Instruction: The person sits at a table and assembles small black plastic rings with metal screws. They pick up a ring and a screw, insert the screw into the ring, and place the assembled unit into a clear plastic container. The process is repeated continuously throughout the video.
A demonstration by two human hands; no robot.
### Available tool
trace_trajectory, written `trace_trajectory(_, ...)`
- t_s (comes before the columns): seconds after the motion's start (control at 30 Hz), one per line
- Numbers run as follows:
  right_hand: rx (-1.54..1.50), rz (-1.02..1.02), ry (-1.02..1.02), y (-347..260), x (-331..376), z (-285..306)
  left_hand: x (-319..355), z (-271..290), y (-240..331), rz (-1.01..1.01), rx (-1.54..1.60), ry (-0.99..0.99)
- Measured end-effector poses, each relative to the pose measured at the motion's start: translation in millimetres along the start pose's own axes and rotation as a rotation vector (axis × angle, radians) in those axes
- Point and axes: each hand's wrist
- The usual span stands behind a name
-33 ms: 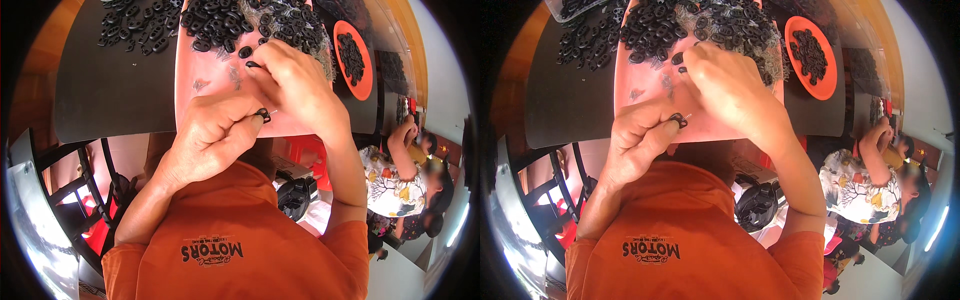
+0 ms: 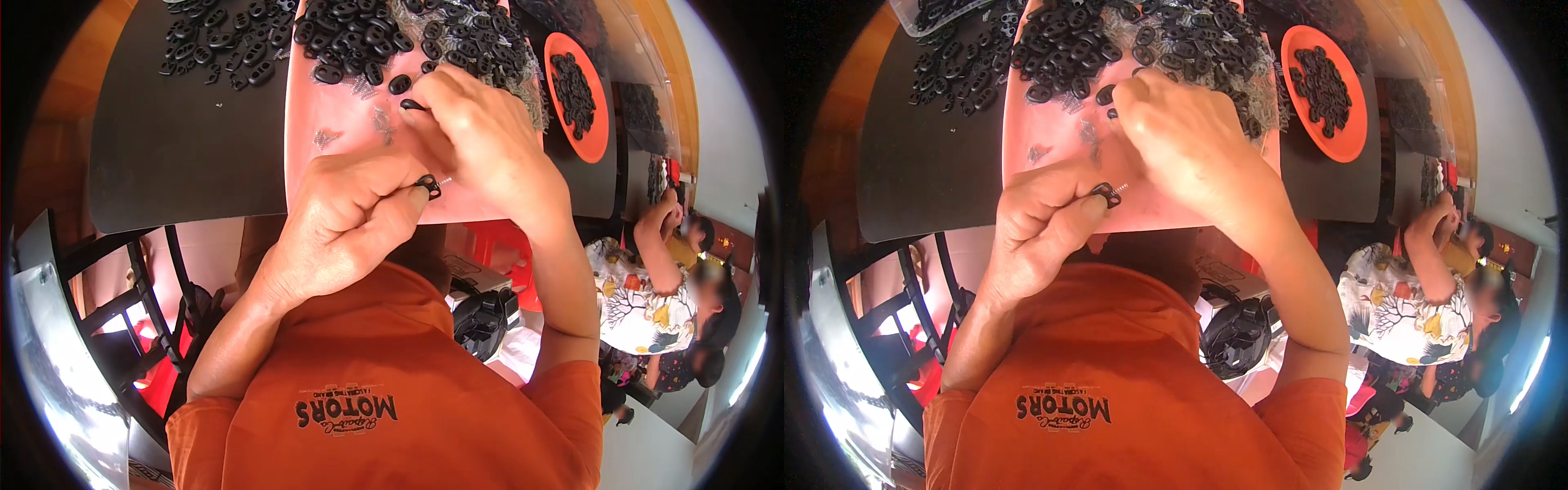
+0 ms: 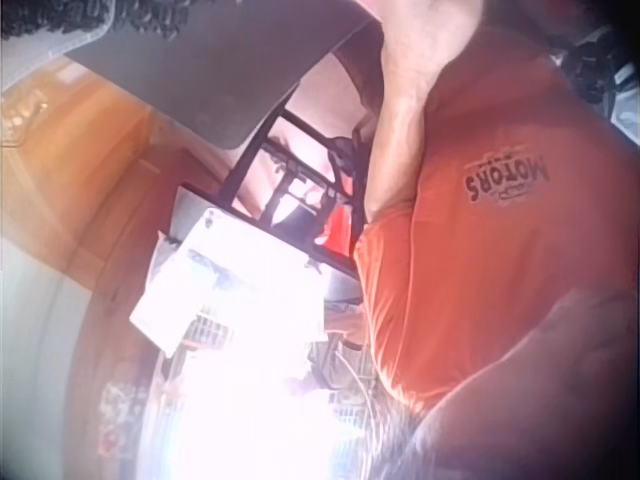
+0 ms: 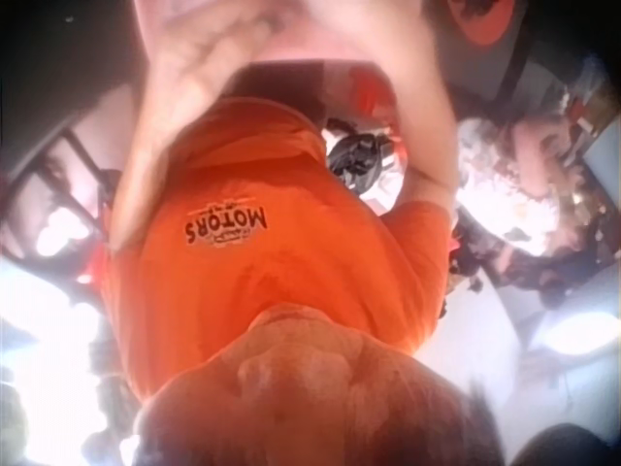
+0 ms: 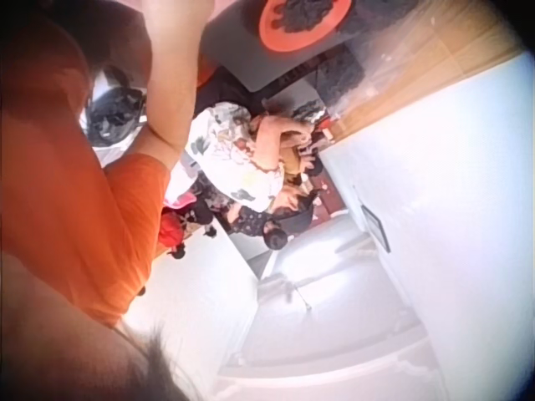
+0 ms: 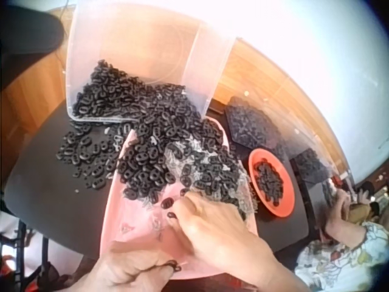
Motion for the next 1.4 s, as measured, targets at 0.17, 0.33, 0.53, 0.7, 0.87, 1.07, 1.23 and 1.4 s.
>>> trace_trajectory(0.17,-0.464,-0.168,-0.008,4,12,10,1,2,9,0.111,0.101,0.026)
trace_trajectory(0.33,-0.886,-0.293,-0.024,0,29,23,-3,4,16,0.298,0.143,0.004)
trace_trajectory(0.53,-0.953,-0.245,-0.066,-1,35,28,-5,3,17,0.384,0.128,-0.009)
trace_trajectory(0.7,-0.906,-0.247,-0.188,1,38,31,-6,4,19,0.42,0.107,-0.046)
trace_trajectory(0.87,-0.898,-0.192,-0.131,0,39,26,-6,3,17,0.367,0.094,-0.076)
trace_trajectory(1.07,-0.883,-0.184,-0.075,-6,38,25,-7,7,16,0.364,0.084,-0.131)
trace_trajectory(1.23,-0.869,-0.152,-0.027,-9,39,24,-6,8,13,0.353,0.094,-0.158)
trace_trajectory(1.4,-0.84,-0.108,0.03,-14,41,25,-3,8,14,0.303,0.077,-0.164)
Point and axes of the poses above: each hand's wrist, its own x-axis away from the middle knuckle, its own z-axis out of the back of the hand, y = z × x
